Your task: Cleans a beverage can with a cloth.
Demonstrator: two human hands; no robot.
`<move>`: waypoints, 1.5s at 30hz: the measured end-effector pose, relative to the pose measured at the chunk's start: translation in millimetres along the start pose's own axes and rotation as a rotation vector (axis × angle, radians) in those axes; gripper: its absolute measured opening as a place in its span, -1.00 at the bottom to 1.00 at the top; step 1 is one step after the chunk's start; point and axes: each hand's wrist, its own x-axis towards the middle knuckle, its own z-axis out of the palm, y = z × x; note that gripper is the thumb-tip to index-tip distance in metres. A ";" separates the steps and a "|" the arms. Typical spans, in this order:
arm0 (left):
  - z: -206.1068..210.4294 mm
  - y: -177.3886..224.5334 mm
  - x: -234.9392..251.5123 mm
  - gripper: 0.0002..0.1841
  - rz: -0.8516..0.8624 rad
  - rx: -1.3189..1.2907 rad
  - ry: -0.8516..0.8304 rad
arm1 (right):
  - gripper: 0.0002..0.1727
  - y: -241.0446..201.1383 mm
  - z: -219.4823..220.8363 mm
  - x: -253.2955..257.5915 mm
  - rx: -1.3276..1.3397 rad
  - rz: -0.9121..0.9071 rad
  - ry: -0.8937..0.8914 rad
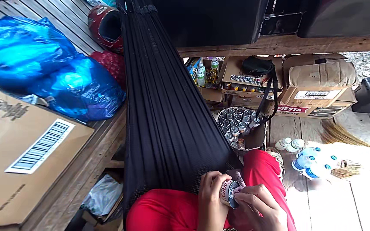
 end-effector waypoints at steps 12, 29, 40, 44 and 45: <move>81.9 38.1 22.0 -0.73 -0.037 -0.122 0.079 | -0.90 59.6 -61.1 28.3 0.076 -0.053 -0.101; 144.9 76.5 37.8 -0.65 -0.095 -0.265 0.048 | -0.91 94.6 -105.7 47.0 -0.026 -0.068 -0.045; 48.4 7.1 -10.9 -0.59 -0.133 -0.120 -0.032 | -0.88 30.1 -7.6 16.3 0.071 -0.002 -0.052; 17.2 -6.6 -15.6 -0.62 -0.134 -0.103 -0.034 | -0.90 3.2 14.9 13.8 0.088 0.004 -0.059; 11.3 -9.1 -15.7 -0.61 -0.137 -0.096 -0.036 | -0.89 -2.0 16.7 11.6 0.090 -0.013 -0.077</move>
